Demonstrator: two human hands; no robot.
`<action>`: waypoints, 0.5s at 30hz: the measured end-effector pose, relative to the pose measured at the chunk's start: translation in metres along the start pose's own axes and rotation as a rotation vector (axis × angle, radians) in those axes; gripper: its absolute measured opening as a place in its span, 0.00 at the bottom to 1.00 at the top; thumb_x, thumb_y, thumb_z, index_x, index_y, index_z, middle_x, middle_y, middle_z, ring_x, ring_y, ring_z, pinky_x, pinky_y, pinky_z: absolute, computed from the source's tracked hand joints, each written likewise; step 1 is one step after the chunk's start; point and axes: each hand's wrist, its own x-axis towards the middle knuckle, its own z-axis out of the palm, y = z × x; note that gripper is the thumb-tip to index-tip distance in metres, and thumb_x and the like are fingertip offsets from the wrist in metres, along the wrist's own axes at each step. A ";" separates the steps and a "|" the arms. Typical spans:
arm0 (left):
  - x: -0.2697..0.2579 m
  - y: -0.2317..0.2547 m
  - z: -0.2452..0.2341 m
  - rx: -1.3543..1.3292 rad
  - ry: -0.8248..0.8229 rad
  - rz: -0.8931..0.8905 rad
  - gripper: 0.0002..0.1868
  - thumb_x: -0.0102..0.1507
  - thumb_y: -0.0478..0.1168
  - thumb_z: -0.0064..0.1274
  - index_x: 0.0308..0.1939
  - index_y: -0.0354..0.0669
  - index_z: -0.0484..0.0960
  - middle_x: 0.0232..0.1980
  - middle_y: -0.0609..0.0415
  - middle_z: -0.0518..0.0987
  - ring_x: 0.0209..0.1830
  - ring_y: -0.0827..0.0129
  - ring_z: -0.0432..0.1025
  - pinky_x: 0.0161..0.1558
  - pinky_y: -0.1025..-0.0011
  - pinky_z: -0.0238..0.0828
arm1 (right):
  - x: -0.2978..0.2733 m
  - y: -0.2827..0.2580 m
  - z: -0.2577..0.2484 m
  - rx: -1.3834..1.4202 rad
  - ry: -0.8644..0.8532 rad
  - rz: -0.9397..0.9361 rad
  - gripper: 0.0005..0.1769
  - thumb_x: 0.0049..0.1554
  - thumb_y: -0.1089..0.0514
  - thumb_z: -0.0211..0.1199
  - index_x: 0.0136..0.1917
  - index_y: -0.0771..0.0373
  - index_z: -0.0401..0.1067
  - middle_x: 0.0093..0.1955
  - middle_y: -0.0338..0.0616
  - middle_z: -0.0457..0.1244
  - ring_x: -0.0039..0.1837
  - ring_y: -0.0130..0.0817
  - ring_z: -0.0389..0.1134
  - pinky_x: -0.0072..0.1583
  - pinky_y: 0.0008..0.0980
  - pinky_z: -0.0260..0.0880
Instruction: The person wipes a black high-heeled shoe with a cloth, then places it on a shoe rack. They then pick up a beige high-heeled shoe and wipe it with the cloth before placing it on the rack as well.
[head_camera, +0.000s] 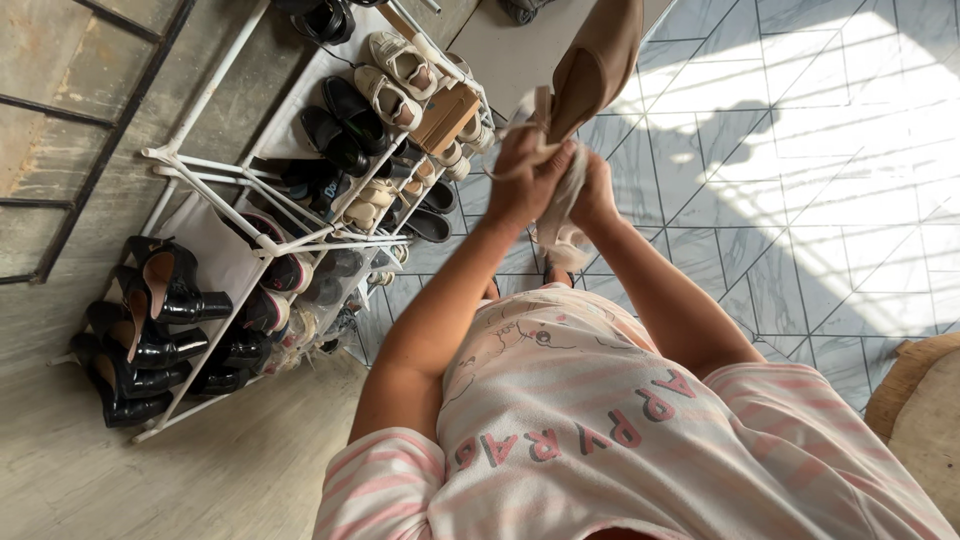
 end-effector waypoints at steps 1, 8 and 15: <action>-0.001 0.003 0.000 -0.006 0.022 0.039 0.24 0.71 0.53 0.54 0.61 0.37 0.76 0.56 0.41 0.79 0.55 0.52 0.76 0.59 0.59 0.75 | 0.006 0.010 0.002 0.196 0.049 0.087 0.20 0.66 0.51 0.54 0.57 0.71 0.73 0.52 0.50 0.70 0.52 0.30 0.70 0.51 0.30 0.73; 0.008 0.025 -0.001 -0.053 0.030 0.026 0.34 0.66 0.50 0.58 0.68 0.29 0.70 0.51 0.41 0.81 0.49 0.52 0.76 0.53 0.60 0.75 | 0.048 0.037 0.011 1.189 0.380 0.709 0.25 0.65 0.48 0.40 0.59 0.66 0.72 0.55 0.55 0.69 0.53 0.44 0.73 0.54 0.41 0.78; -0.001 0.015 0.010 -0.198 0.165 -0.061 0.31 0.65 0.45 0.62 0.66 0.31 0.71 0.54 0.39 0.81 0.53 0.50 0.77 0.57 0.60 0.74 | 0.040 0.036 0.008 1.390 0.367 0.735 0.29 0.66 0.43 0.37 0.61 0.65 0.69 0.60 0.56 0.67 0.59 0.50 0.70 0.60 0.46 0.74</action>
